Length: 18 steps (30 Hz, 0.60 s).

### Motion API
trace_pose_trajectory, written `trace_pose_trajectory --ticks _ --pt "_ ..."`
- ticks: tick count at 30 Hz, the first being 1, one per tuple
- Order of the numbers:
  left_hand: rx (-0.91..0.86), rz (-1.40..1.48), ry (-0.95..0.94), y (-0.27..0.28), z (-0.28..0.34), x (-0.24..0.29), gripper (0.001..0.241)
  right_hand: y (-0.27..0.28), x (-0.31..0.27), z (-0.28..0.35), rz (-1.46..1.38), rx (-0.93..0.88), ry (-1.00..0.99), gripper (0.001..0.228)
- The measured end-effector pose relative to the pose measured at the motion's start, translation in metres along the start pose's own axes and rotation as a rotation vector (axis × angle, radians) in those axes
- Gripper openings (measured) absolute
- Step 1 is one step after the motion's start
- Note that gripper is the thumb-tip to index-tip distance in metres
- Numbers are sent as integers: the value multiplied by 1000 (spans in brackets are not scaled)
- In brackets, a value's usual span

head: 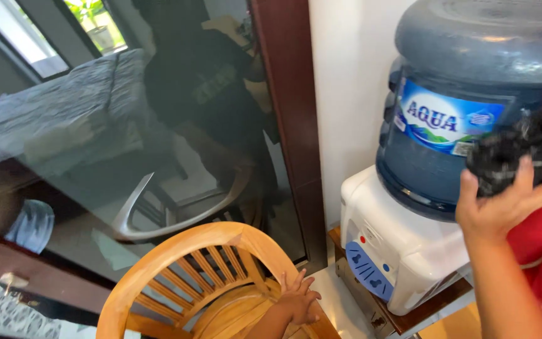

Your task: The person organizes items on a bed and a wooden table, moving bottles, sunglasses, and a yellow case. They then use a cloth to wipe the top and sides of a water dispenser and a wooden chair, including the seat and backrest.

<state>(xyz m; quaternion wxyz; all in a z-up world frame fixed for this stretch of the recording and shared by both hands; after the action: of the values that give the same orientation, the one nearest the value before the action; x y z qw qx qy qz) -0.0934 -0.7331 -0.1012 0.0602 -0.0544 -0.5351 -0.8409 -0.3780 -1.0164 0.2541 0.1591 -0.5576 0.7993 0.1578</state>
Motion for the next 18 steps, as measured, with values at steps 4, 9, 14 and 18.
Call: trace_pose_trajectory --ticks 4,9,14,18 --pt "-8 -19 19 4 4 5 67 -25 -24 -18 157 -168 227 66" --pt "-43 6 23 11 8 5 66 -50 0 61 464 -446 419 43" --pt "-23 -9 31 10 9 3 67 -36 20 73 418 -546 532 41" --pt "-77 4 41 26 8 11 67 -4 80 37 203 -208 94 23"
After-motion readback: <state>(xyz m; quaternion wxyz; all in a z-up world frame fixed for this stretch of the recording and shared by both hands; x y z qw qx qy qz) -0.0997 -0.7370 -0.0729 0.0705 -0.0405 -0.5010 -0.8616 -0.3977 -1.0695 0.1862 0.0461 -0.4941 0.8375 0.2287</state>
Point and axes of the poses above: each hand's wrist, its own z-axis away from the middle knuckle, its own y-axis out of the back of the hand, x = y × z, the point moved 7 cm from there along -z, towards the middle knuckle, and after that the axes turned 14 degrees about -z, right-handed, at the moved point
